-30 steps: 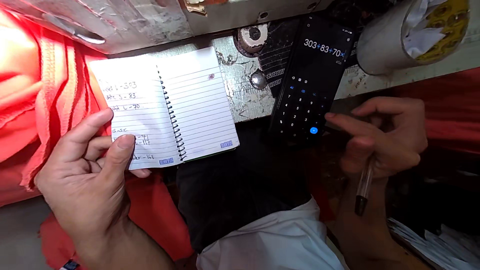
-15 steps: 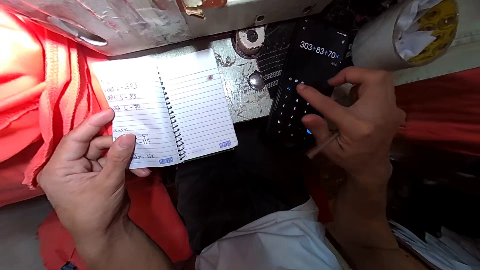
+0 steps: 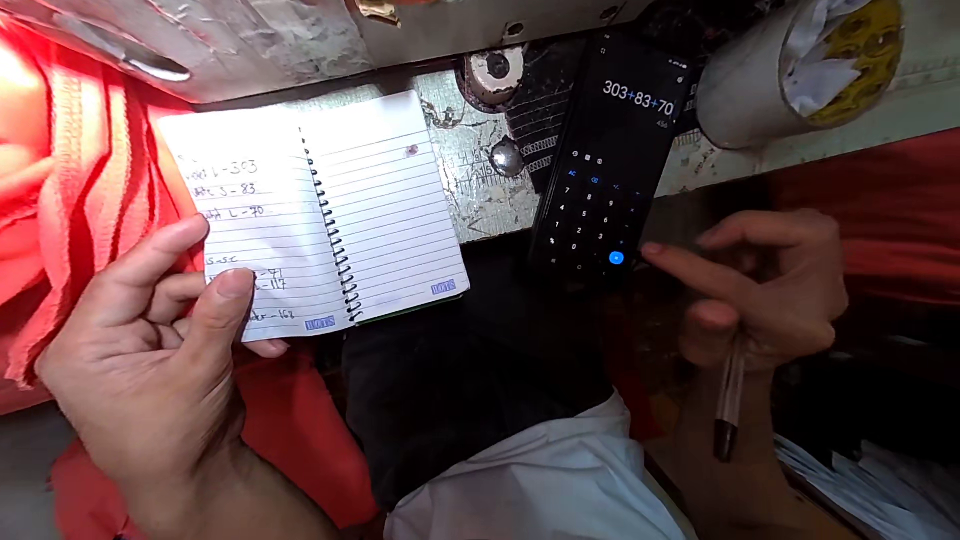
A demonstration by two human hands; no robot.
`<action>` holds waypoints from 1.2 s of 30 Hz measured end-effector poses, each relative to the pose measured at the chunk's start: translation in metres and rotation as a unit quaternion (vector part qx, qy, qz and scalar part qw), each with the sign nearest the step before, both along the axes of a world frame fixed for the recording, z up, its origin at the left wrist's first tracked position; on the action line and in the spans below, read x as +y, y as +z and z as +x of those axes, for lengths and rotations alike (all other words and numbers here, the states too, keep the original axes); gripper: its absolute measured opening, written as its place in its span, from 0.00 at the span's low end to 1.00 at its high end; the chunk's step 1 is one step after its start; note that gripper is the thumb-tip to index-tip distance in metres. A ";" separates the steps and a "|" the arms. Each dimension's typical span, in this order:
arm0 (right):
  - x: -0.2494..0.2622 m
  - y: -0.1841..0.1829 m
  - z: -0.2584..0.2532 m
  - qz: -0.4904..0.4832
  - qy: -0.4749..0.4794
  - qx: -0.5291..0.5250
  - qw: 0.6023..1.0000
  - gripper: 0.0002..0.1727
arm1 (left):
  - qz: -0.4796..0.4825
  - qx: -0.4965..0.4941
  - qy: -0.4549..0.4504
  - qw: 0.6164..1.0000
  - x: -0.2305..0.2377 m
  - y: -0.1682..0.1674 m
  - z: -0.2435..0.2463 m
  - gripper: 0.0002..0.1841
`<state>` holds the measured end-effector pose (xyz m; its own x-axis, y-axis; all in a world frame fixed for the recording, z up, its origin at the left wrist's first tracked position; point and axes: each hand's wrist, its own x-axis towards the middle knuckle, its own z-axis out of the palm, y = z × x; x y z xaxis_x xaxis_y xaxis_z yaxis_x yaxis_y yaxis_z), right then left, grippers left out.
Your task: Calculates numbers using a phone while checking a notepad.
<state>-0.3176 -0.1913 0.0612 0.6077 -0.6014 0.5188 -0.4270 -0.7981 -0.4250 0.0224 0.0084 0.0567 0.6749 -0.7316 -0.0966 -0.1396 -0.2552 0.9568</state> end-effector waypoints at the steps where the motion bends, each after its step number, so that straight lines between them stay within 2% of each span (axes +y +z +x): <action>1: 0.000 -0.001 0.000 0.000 0.006 0.002 1.000 0.30 | 0.001 -0.001 -0.002 1.000 0.000 0.000 0.001 0.22; 12: -0.001 -0.006 0.003 0.014 0.051 0.017 0.998 0.33 | -0.010 -0.006 -0.009 1.000 0.003 -0.006 0.005 0.22; 25: -0.001 -0.004 0.002 0.004 0.019 -0.005 1.000 0.34 | -0.008 -0.003 -0.003 1.000 0.003 -0.005 0.004 0.22; 30: -0.004 -0.005 0.003 -0.007 -0.018 0.004 1.000 0.32 | -0.006 -0.003 0.001 1.000 0.003 -0.004 0.003 0.22; 36: -0.006 -0.009 0.007 -0.009 -0.013 0.012 1.000 0.32 | -0.004 -0.002 0.000 1.000 0.003 -0.004 0.004 0.22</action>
